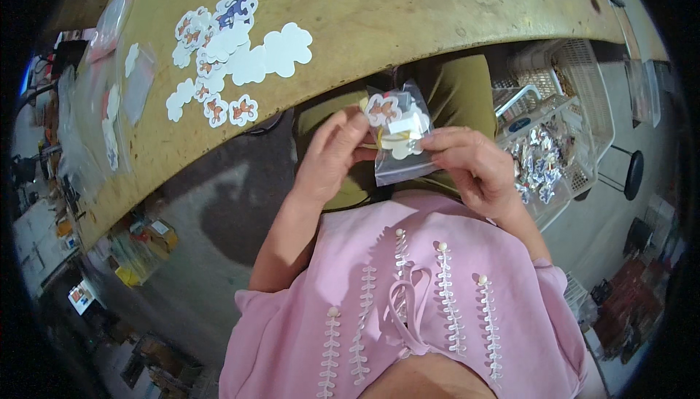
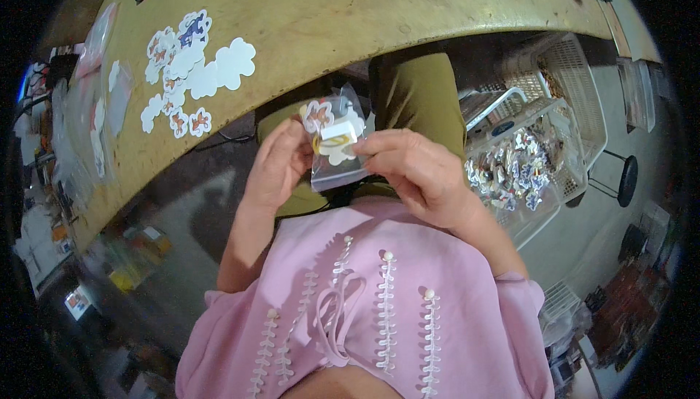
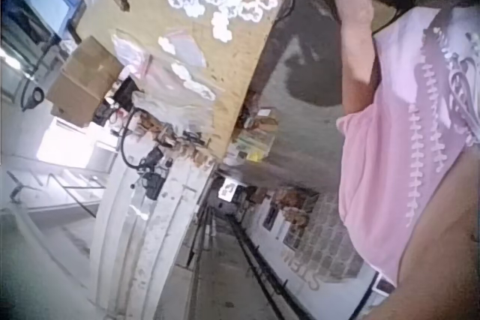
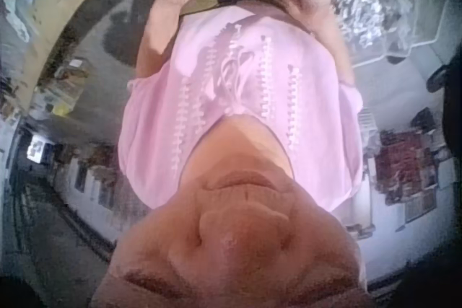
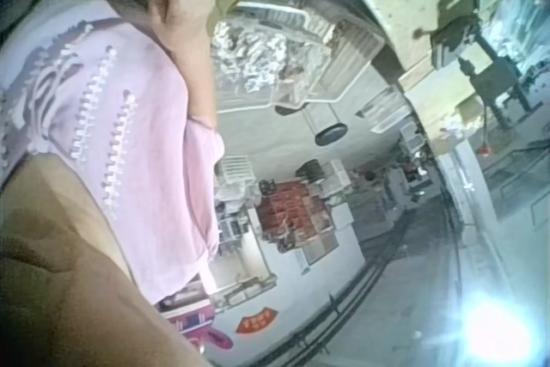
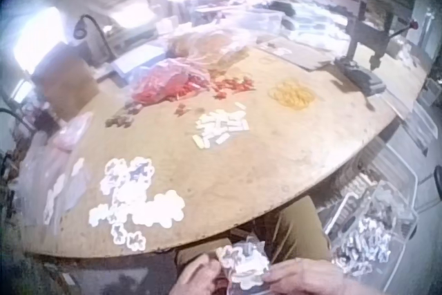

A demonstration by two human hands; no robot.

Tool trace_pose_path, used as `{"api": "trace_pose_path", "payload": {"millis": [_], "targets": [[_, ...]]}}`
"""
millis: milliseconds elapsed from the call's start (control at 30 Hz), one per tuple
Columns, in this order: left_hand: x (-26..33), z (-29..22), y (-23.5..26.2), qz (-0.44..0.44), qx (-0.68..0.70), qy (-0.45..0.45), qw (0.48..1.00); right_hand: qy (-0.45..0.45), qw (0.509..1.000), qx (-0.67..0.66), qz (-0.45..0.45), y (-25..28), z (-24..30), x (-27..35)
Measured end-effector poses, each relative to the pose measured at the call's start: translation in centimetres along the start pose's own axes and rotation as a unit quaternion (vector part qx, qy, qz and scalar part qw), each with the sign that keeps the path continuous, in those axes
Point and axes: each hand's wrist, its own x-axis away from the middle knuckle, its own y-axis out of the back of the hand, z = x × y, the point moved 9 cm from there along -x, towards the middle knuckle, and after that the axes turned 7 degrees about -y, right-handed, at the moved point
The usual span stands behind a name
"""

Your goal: The person assembles small craft kits by placing white cloud-shaped cutouts and small rectangular pieces into clear plastic bags. The person handles each item one at a time, folds the bags, and sets them aside on the table.

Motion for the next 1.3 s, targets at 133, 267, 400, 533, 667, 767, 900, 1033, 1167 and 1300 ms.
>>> {"api": "trace_pose_path", "payload": {"millis": [133,267,400,533,667,767,900,1033,1167,1300], "targets": [[-0.9,-0.3,-1.6,0.035,-0.008,-0.054,0.998,0.007,0.999,0.017,0.048,-1.9,-1.1,0.8],[-0.7,-1.1,-1.9,0.043,-0.119,-0.071,0.989,-0.239,0.939,-0.214,-0.120,-0.7,-4.6,1.9],[-0.2,-0.8,-2.1,0.089,-0.212,-0.071,0.971,-0.380,0.845,-0.373,-0.052,-3.1,-8.5,1.1],[-0.4,0.0,-0.7,-0.002,-0.089,-0.013,0.996,-0.407,0.826,-0.389,-0.022,-4.2,-9.7,1.0],[-1.1,-0.2,-1.8,0.076,-0.157,-0.093,0.980,-0.369,0.852,-0.367,-0.050,-4.3,-9.3,1.0],[-1.6,-0.1,-2.0,0.085,-0.121,-0.058,0.987,-0.380,0.845,-0.368,-0.074,-3.7,-9.4,1.5],[-1.4,-0.5,-2.0,0.049,-0.175,-0.127,0.975,-0.376,0.883,-0.266,-0.091,-0.7,-10.3,1.9],[0.3,-4.0,-2.0,0.029,-0.312,-0.173,0.934,-0.330,0.914,-0.106,-0.212,10.0,-11.8,6.6],[3.5,-11.6,-1.1,-0.012,-0.496,-0.370,0.785,-0.385,0.902,0.110,-0.159,20.7,-19.8,15.8],[6.3,-17.8,7.8,-0.235,-0.504,-0.290,0.779,-0.495,0.664,0.560,-0.035,24.6,-19.9,20.1]]}}
